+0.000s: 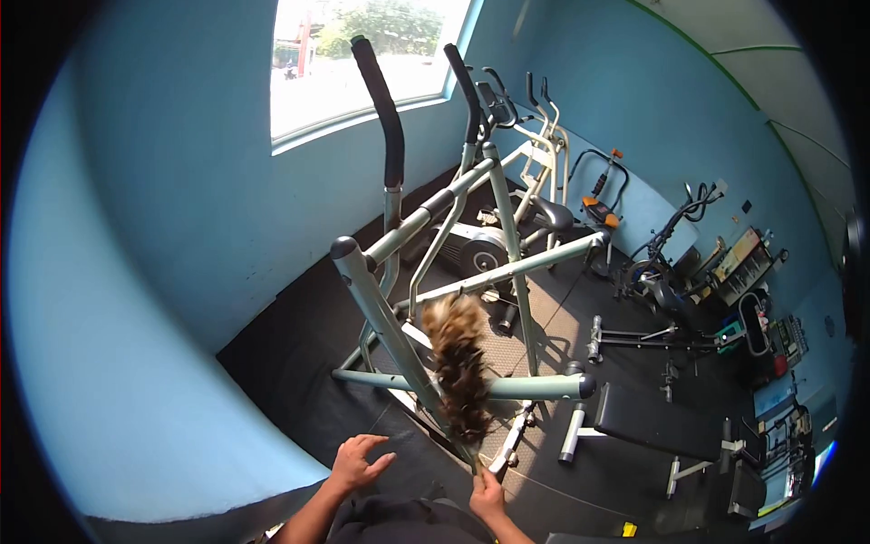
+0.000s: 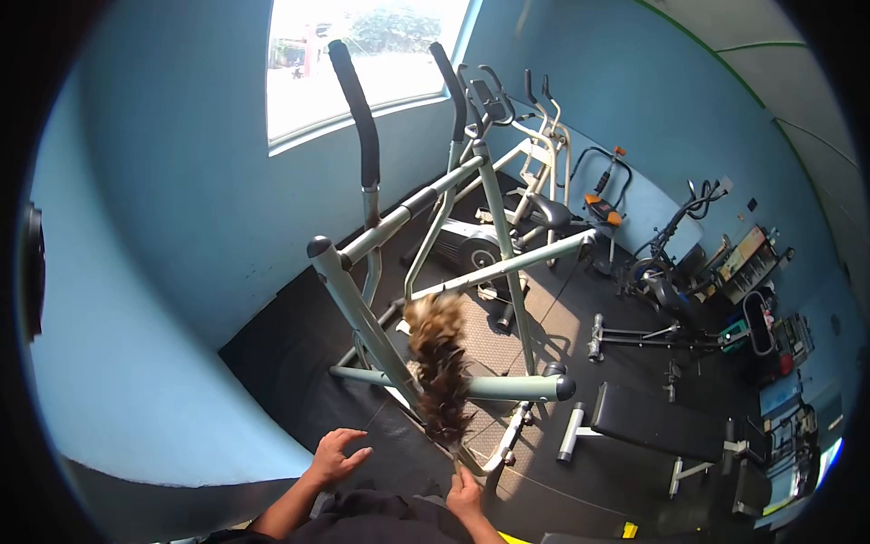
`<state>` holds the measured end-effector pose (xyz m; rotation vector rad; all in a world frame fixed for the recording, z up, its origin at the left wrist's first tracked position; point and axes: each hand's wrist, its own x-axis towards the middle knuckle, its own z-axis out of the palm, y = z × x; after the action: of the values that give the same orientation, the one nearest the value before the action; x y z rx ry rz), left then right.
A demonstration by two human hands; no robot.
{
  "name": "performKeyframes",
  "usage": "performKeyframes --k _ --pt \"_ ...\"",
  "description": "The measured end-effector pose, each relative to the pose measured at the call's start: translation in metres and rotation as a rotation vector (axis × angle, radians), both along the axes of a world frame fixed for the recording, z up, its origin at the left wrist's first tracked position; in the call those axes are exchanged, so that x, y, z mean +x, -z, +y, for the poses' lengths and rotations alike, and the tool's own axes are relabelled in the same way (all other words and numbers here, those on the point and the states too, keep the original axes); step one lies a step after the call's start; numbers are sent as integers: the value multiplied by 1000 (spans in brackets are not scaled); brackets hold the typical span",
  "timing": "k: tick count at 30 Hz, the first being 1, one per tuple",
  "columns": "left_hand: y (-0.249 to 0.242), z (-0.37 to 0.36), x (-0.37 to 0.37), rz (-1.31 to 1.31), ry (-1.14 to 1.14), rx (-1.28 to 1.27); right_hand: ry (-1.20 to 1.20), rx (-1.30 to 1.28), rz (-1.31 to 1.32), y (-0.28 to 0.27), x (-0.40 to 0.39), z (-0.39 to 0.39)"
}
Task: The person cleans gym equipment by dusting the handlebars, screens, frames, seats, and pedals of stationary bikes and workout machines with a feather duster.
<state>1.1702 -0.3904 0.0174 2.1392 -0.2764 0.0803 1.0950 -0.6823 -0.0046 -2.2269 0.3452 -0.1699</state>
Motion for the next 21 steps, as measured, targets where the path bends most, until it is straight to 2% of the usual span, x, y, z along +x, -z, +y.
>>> performKeyframes --k 1,2,3,5,8,10,12,14,15,16,18,19,21 --pt "4 0 2 14 17 0 -12 -91 222 7 -11 -2" --pt "7 -1 5 27 38 2 3 -63 313 16 -19 -3" --pt "12 -2 7 35 72 4 32 -106 292 25 -24 -5" --pt "4 -10 10 44 128 24 88 -148 269 8 -16 -4" --pt "-2 -19 17 45 201 42 271 -181 -166 -9 -18 -2" --pt "-2 -22 23 36 224 23 445 -170 -276 -16 -29 -5" --pt "-4 -23 29 48 221 12 427 -183 -245 -19 -43 -12" --pt "-6 -12 34 124 206 -20 129 -348 -61 -22 -51 -16" --pt "-6 -4 37 200 187 -55 108 -358 -77 -24 -53 -16" --pt "-5 7 39 272 123 -45 105 -357 -74 -24 -54 -13" --pt "12 23 44 227 -57 48 398 -240 -158 -22 -55 -8" --pt "13 26 46 253 -69 66 404 -324 -287 -11 -54 -13" --pt "1 23 46 300 -47 45 309 -295 -207 -15 -57 -12"
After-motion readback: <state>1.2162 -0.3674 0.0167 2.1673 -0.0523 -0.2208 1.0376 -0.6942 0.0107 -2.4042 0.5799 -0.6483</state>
